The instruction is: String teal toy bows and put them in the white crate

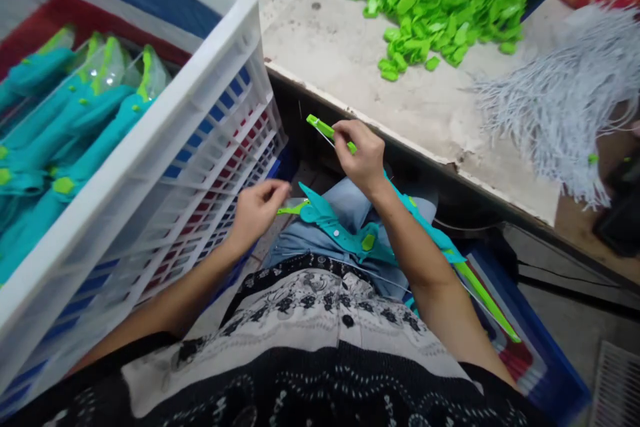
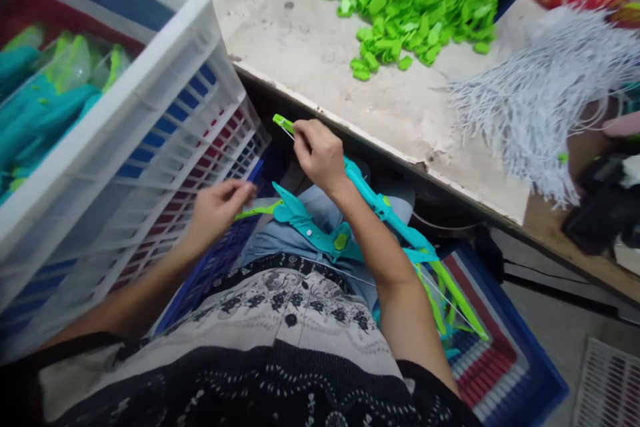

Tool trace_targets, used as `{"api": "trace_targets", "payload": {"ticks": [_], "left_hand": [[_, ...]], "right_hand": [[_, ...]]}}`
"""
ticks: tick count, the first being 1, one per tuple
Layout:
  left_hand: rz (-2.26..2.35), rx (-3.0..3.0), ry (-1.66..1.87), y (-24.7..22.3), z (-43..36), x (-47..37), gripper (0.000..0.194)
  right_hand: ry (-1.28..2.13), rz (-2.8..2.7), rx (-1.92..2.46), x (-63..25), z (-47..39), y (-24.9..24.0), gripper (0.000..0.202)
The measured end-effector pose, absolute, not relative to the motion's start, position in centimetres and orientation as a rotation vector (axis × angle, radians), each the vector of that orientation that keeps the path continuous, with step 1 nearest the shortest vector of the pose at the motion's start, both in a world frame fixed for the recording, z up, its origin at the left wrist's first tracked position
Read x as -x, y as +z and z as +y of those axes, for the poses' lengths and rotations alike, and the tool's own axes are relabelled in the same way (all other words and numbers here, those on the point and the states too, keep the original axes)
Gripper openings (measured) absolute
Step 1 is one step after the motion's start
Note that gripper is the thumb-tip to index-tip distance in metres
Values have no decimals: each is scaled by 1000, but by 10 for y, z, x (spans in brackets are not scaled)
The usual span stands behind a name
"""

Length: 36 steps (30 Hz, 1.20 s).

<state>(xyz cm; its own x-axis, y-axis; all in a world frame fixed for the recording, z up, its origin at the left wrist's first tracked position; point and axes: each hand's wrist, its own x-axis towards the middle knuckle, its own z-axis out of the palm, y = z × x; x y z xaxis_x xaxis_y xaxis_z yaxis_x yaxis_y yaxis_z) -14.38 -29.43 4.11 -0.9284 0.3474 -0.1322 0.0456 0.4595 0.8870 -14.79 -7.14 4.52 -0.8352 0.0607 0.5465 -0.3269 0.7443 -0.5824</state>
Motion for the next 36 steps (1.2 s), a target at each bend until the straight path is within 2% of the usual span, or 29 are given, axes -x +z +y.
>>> {"api": "trace_targets", "payload": {"ticks": [3, 6, 11, 16, 19, 22, 25, 28, 31, 36], "left_hand": [[2241, -14, 1177, 4, -347, 90, 33], [2264, 101, 1140, -24, -374, 55, 33], [2282, -370, 1014, -28, -371, 49, 26], [2226, -656, 826, -22, -363, 61, 15], [2100, -619, 1049, -12, -361, 67, 18], [1684, -335, 1499, 4, -350, 70, 27], [1371, -78, 1725, 12, -333, 69, 35], [1746, -11, 1693, 6, -327, 66, 27], [2189, -205, 1466, -6, -338, 65, 23], [2247, -386, 1284, -23, -346, 63, 29]], "right_hand": [[1007, -2540, -557, 129, -107, 32, 25], [878, -2771, -790, 119, -139, 9, 26], [573, -2993, -874, 111, -164, -22, 52], [459, -3119, -811, 111, -167, -26, 51], [657, -3145, -782, 115, -160, -25, 46], [1144, -3131, -737, 117, -148, -26, 48], [1637, -2977, -630, 115, -137, -31, 49], [1849, -2837, -506, 111, -131, -38, 50], [1921, -2786, -472, 110, -129, -43, 52], [1956, -2780, -485, 112, -131, -42, 52]]}}
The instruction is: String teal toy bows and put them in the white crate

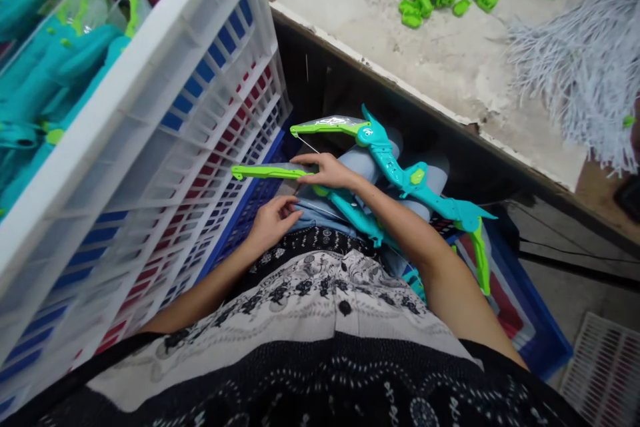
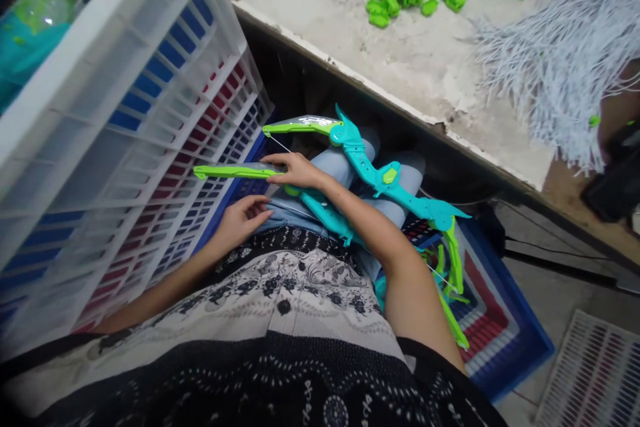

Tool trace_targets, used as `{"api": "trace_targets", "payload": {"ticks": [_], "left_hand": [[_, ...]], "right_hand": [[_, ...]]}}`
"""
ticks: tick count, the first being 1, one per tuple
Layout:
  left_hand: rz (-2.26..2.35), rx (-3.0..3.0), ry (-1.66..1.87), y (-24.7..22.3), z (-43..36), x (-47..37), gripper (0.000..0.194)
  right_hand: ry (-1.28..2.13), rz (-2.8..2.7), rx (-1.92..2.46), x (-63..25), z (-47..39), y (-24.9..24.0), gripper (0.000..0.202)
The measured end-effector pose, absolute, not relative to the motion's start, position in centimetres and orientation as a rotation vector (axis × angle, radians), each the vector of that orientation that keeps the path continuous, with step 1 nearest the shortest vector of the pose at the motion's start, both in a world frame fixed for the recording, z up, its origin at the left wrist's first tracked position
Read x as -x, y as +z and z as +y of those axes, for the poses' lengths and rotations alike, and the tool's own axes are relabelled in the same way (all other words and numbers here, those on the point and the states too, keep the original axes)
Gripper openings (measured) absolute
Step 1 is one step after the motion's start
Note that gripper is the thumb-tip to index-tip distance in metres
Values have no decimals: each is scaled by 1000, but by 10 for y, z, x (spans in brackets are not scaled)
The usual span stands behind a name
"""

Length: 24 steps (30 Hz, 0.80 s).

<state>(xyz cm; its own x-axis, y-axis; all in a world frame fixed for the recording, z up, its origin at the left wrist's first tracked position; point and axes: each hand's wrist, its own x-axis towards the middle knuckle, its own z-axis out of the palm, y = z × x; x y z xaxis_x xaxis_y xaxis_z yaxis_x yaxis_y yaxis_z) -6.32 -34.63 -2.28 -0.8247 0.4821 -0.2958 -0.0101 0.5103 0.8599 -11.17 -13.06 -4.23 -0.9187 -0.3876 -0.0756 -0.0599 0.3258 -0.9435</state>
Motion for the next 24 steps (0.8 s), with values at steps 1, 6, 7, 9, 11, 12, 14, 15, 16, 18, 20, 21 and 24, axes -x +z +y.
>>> {"api": "trace_targets", "payload": {"ticks": [1, 6, 7, 9, 11, 12, 14, 15, 16, 18, 20, 21, 24], "left_hand": [[2240, -381, 1261, -26, -343, 63, 29], [2165, -256, 1278, -35, -316, 60, 24], [2145, -223, 1311, -36, -311, 59, 24], [2090, -152, 1369, -37, -303, 56, 25], [2034, -73, 1410, -37, -297, 54, 26], [2010, -32, 1429, -36, -294, 53, 25], [1948, 66, 1489, -31, -290, 52, 23], [1889, 132, 1544, -27, -289, 52, 21], [1789, 203, 1619, -22, -289, 52, 19], [1462, 326, 1787, -9, -290, 54, 18], [1113, 374, 1902, 8, -296, 56, 21], [1009, 368, 1937, 17, -300, 58, 22], [1098, 293, 2080, 39, -315, 72, 24]], "right_hand": [[-1623, 2307, 403, 112, -131, -42, 52], [-1603, 2334, 381, 110, -130, -41, 51], [-1606, 2336, 378, 110, -130, -42, 52], [-1614, 2336, 376, 109, -130, -42, 52], [-1623, 2335, 367, 109, -130, -42, 51], [-1628, 2334, 361, 109, -130, -42, 51], [-1640, 2325, 346, 109, -130, -42, 51], [-1650, 2314, 335, 110, -130, -41, 51], [-1665, 2294, 325, 110, -129, -40, 51], [-1730, 2220, 297, 111, -126, -39, 51], [-1855, 2083, 252, 110, -122, -37, 51], [-1929, 1989, 221, 109, -120, -36, 51], [-2117, 1661, 100, 101, -112, -35, 56]]}}
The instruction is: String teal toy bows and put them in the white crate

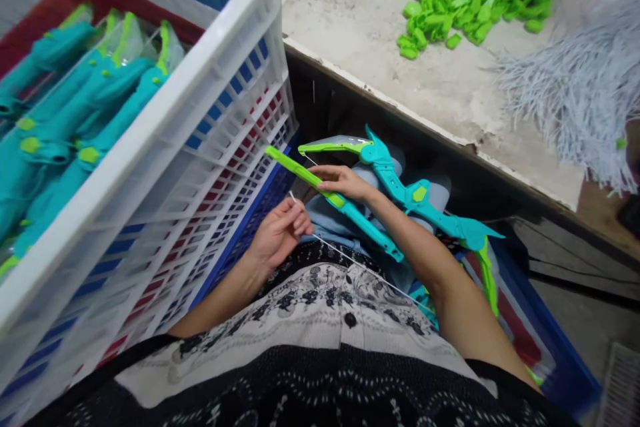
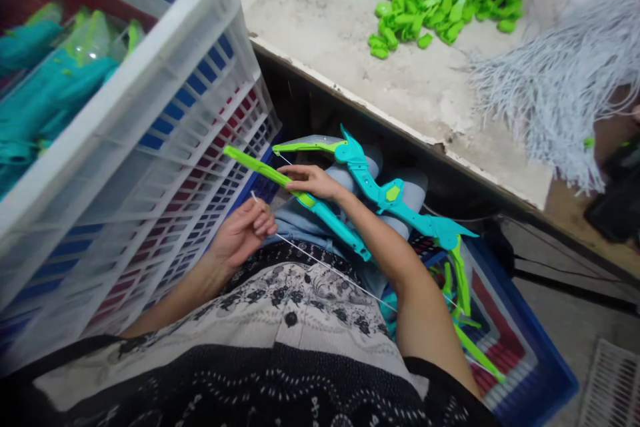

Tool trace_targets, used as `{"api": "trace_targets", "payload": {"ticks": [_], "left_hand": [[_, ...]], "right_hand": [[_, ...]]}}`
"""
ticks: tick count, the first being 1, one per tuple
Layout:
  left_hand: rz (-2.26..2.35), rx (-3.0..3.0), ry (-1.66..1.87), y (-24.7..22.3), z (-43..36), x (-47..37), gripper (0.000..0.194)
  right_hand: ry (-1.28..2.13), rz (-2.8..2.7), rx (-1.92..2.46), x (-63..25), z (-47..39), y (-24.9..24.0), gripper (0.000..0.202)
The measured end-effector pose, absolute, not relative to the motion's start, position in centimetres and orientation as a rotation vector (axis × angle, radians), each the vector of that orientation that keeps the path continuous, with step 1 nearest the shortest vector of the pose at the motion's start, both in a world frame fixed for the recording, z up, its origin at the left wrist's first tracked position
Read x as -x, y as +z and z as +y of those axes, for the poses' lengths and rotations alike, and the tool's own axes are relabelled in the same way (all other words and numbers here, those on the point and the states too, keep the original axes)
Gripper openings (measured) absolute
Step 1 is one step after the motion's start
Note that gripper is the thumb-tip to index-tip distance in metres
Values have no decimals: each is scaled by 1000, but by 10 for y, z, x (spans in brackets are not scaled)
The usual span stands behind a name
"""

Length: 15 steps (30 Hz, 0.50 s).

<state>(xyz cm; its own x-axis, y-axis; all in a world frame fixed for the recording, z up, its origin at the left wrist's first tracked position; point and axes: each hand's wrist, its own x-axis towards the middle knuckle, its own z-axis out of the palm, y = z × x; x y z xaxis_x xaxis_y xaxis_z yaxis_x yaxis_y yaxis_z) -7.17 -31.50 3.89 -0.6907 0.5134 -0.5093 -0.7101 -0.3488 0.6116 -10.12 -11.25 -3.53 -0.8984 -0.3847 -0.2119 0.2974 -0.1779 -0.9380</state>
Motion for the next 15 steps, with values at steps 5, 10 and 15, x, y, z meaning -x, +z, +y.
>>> {"api": "trace_targets", "payload": {"ticks": [5, 10, 15], "left_hand": [[1871, 110, 2100, 59, -328, 114, 19], [2265, -127, 1846, 73, -313, 141, 23], [2401, -270, 1744, 73, -310, 148, 21]], "right_hand": [[-2244, 1466, -118, 87, -107, -36, 59], [-2241, 1489, -173, 85, -108, -35, 57], [-2253, 1491, -190, 86, -109, -37, 56]]}}
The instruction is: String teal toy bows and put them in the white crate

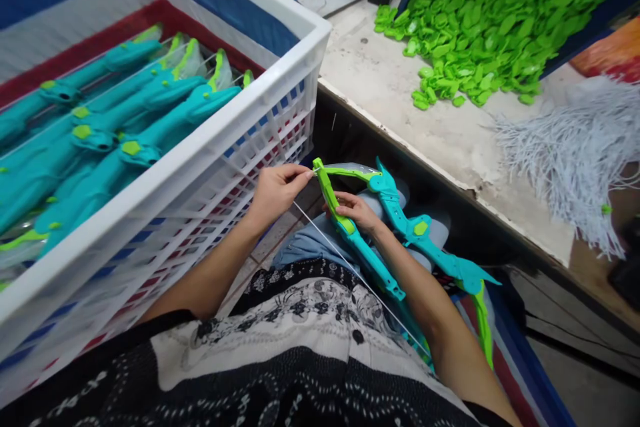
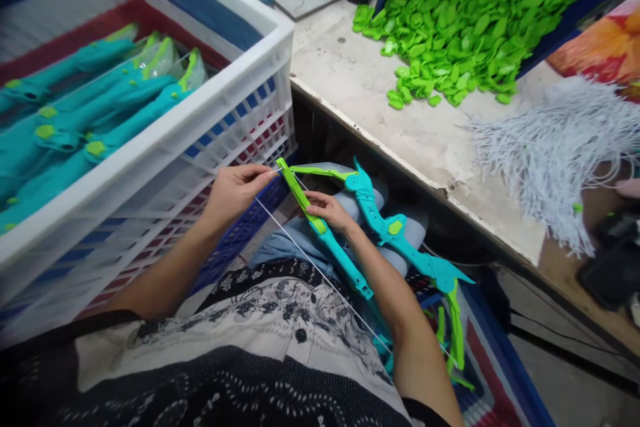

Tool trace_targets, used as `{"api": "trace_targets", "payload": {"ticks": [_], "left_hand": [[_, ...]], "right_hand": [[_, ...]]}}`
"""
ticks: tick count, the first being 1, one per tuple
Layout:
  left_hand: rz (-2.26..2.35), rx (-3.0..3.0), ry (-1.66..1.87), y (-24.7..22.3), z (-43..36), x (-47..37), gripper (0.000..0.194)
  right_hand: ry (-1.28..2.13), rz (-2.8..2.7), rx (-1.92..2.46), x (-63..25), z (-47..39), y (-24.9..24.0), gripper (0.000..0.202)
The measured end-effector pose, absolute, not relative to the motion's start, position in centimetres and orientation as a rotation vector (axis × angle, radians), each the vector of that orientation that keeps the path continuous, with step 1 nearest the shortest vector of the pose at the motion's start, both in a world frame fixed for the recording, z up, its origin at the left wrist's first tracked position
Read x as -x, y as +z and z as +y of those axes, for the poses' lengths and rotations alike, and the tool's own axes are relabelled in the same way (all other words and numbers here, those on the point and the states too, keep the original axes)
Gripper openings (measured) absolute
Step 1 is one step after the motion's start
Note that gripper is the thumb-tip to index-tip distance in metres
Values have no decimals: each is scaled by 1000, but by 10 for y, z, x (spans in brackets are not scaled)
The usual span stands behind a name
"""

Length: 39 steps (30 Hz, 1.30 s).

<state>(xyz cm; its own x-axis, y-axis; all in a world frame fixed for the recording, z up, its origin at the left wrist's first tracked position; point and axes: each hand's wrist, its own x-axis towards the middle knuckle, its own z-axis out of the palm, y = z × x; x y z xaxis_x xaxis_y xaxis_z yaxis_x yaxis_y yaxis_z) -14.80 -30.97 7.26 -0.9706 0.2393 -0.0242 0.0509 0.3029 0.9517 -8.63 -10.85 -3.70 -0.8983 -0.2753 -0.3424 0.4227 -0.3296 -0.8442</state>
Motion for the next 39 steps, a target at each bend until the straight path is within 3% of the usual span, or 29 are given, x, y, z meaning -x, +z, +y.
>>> {"api": "trace_targets", "payload": {"ticks": [13, 17, 20, 28, 33, 39], "left_hand": [[2304, -352, 1782, 71, -309, 159, 21], [1997, -305, 1859, 68, -309, 165, 39], [1813, -272, 1893, 64, -310, 167, 41], [1739, -269, 1990, 61, -310, 166, 37], [1731, -236, 1995, 64, -309, 166, 39], [1882, -255, 1877, 64, -309, 168, 37]], "right_hand": [[-2235, 1511, -193, 86, -111, -33, 56], [-2197, 1595, -149, 82, -113, -37, 57], [-2139, 1734, -88, 79, -114, -37, 56], [-1794, 2875, 363, 115, -119, 29, 34], [-1735, 2937, 733, 150, -128, 57, 15], [-1653, 2972, 872, 154, -133, 62, 14]]}}
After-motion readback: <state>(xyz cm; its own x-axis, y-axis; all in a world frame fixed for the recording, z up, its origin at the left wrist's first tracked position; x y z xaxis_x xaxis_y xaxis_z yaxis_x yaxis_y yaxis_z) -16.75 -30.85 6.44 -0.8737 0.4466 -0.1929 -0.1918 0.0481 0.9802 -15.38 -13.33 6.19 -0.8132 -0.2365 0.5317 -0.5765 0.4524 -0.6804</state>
